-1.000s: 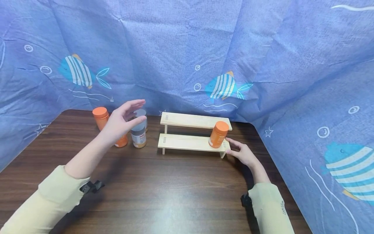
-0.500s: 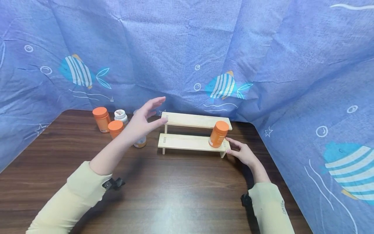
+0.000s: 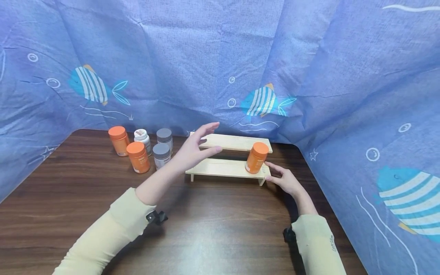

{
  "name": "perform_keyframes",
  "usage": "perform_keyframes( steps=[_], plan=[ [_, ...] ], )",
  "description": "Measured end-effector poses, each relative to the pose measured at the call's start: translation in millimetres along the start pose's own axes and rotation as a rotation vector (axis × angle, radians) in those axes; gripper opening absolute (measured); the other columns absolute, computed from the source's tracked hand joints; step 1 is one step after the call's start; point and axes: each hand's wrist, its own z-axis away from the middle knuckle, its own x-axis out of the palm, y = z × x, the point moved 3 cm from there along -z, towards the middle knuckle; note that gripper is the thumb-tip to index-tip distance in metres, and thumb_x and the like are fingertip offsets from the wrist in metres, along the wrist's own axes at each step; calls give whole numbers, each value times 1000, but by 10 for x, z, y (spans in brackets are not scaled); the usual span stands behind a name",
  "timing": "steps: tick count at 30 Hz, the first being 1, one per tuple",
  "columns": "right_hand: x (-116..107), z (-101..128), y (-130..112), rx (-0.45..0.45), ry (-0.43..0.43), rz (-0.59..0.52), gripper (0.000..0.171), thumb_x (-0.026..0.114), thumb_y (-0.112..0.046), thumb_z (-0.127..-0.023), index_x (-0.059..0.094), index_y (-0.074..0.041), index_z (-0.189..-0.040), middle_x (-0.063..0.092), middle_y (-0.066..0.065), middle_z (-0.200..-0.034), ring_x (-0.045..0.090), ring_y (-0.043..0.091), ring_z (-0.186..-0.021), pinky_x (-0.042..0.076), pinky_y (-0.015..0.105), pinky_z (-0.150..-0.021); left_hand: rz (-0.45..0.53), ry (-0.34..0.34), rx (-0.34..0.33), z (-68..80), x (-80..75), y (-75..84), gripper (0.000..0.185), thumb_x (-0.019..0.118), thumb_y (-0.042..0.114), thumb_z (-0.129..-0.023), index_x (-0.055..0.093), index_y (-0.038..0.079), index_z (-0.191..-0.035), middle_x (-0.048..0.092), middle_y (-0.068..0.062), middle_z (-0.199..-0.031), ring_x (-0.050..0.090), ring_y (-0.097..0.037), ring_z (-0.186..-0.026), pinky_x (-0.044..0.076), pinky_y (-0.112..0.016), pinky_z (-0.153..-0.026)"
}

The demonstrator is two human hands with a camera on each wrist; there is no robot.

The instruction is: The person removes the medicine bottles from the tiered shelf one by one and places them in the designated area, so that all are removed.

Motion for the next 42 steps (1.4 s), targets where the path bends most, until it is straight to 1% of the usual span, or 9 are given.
perform_keyframes(
  steps=[4,11,19,23,26,31,35,38,42],
  plan=[
    [10,-17,46,3,-1,5,68,70,-36,-85,43,-10,-142,43,19,-143,41,36,-130,31,55,-105,35,1,-10,-37,161,-24,65,70,37,-85,39,27,-142,46,4,-141,38,-12,-133,35,-43,-108],
    [4,-16,23,9,0,0,68,70,-37,-84,44,-11,-142,45,16,-142,43,32,-128,34,50,-104,60,2,-1,-143,406,-46,66,70,34,-85,39,24,-143,45,-1,-143,39,-16,-133,35,-45,-107],
    [-4,-25,28,2,-9,-16,69,70,-37,-84,43,-11,-142,42,17,-144,41,35,-129,32,53,-105,63,0,0,-233,680,-94,66,70,35,-85,40,24,-143,45,0,-143,38,-15,-134,33,-39,-109],
    [-2,-33,54,10,-10,-22,68,70,-37,-84,44,-13,-142,41,17,-145,39,35,-131,31,55,-105,61,1,-23,-274,802,-147,66,70,36,-84,40,24,-142,45,-1,-143,40,-16,-133,34,-38,-109],
    [0,-42,68,10,-14,-20,68,70,-38,-84,44,-13,-142,40,17,-145,38,35,-131,30,55,-106,50,-12,-39,-303,893,-198,66,71,36,-84,41,24,-142,45,-1,-143,41,-16,-132,35,-39,-108],
    [8,-53,95,6,-13,-20,68,70,-38,-84,43,-14,-142,41,17,-145,39,35,-131,29,56,-106,28,-40,-43,-342,1033,-306,66,70,36,-85,41,20,-142,46,-2,-143,42,-17,-132,37,-39,-107],
    [16,-60,116,-10,-8,-12,67,70,-37,-84,44,-13,-142,41,17,-144,39,35,-130,30,56,-106,17,-54,-40,-368,1125,-388,66,69,34,-86,41,17,-142,46,-3,-142,44,-21,-130,39,-38,-105],
    [21,-63,124,-28,-1,-4,66,70,-36,-85,44,-12,-142,42,17,-144,39,35,-130,29,56,-106,16,-65,-38,-378,1188,-429,64,69,32,-86,41,17,-142,47,-4,-141,47,-23,-127,40,-38,-104],
    [27,-65,127,-42,3,-6,65,69,-35,-85,44,-13,-141,43,15,-144,38,34,-131,28,56,-106,43,-85,-18,-389,1272,-460,60,69,29,-87,43,17,-140,51,-5,-137,53,-21,-120,42,-38,-102]
  ],
)
